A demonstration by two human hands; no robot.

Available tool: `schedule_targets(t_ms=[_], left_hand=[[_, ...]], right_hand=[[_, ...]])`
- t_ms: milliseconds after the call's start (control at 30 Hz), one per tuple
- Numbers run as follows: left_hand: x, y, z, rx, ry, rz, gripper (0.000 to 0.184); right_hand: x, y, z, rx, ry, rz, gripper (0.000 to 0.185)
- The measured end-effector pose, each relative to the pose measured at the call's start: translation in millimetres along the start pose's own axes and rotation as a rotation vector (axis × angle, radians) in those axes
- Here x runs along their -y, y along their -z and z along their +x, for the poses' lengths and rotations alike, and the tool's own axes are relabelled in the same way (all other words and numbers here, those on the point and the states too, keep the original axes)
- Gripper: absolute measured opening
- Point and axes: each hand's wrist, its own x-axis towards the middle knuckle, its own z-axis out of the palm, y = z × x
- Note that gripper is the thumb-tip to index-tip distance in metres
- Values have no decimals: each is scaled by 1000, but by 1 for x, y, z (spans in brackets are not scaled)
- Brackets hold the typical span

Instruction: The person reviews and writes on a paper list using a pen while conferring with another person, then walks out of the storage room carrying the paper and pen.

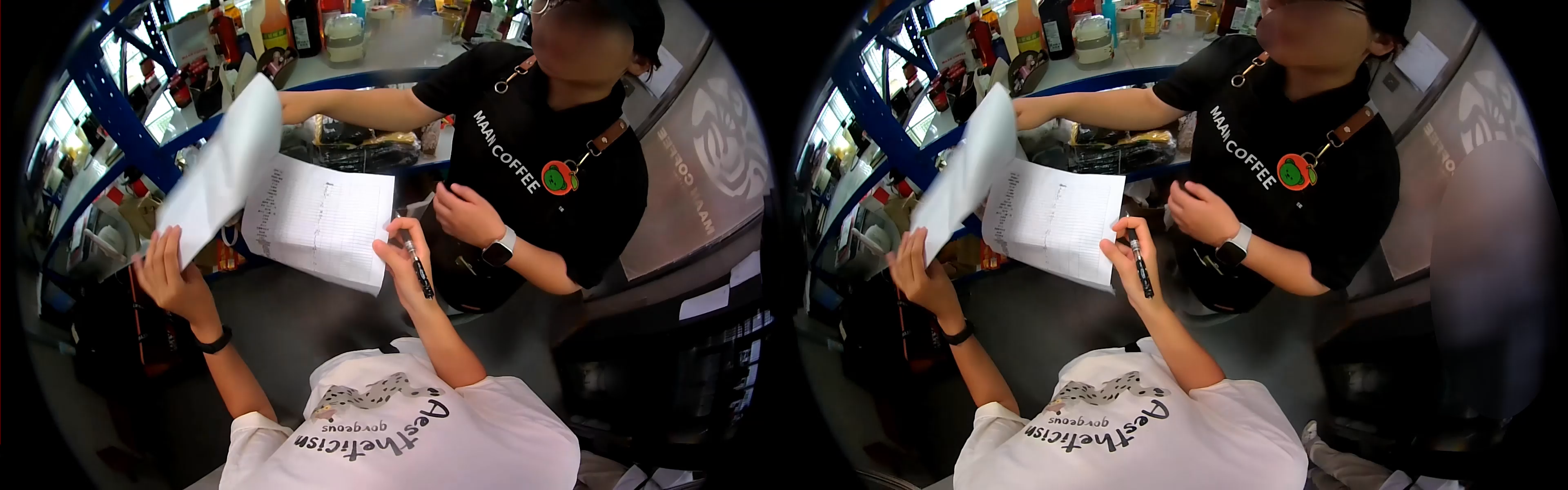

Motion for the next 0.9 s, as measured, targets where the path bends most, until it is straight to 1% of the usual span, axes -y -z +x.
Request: schedule_targets(t_ms=[33, 67, 100, 133, 167, 200, 267, 367, 400, 433, 467, 533, 567, 600, 633, 700, 767, 800, 833, 900], left_hand=[[-9, 5, 7, -77, -98, 122, 24], [-14, 4, 5, -149, -132, 147, 22], [-25, 11, 8, -202, -221, 170, 15], [-32, 6, 14, -406, -380, 123, 22], [-41, -11, 19, -553, -513, 32, 35], [-51, -28, 25, -696, -652, -38, 49], [-64, -31, -8, -544, -825, -220, 66], [-80, -20, -27, -197, -1127, -317, 77], [-75, -23, -35, -119, -1294, -403, 74], [-73, -22, -45, -52, -1270, -500, 68], [-65, -19, -45, -39, -1238, -453, 70], [-64, -10, -38, 56, -815, -538, 68], [-60, -11, -32, 142, -486, -564, 65], [-55, -13, -26, 209, -151, -592, 67], [-44, -21, -19, 288, 111, -532, 71], [-44, -34, -4, 566, 951, -1273, 70], [-32, -47, 3, 856, 1151, -1528, 74], [-40, -52, 4, 853, 1226, -1584, 72], [-49, -54, 6, 868, 1166, -1530, 67], [-71, -56, 27, 860, 1147, -1482, 61]], right_hand=[[-2, 0, 0, -13, -15, 25, 26], [-4, -1, 4, -27, 1, 50, 27], [-13, 3, 9, -27, -3, 75, 26], [-13, 2, 14, -26, -45, 123, 29], [-13, 2, 21, -24, -97, 174, 31], [-20, 1, 32, 18, -61, 251, 29], [-31, 6, 53, 90, -100, 333, 32], [-40, 11, 75, 100, -177, 417, 30], [-39, 10, 79, 97, -199, 435, 30], [-39, 12, 88, 94, -215, 460, 29], [-38, 13, 93, 94, -226, 474, 29], [-34, 17, 104, 97, -245, 494, 29], [-32, 18, 111, 99, -251, 501, 28], [-30, 20, 118, 102, -256, 504, 28], [-29, 22, 125, 104, -264, 509, 28], [-27, 25, 138, 115, -285, 512, 28], [-24, 21, 149, 148, -280, 480, 28], [-21, 17, 156, 182, -236, 454, 25], [-14, 10, 159, 143, -244, 452, 24], [-5, 6, 164, 103, -230, 343, 22]])
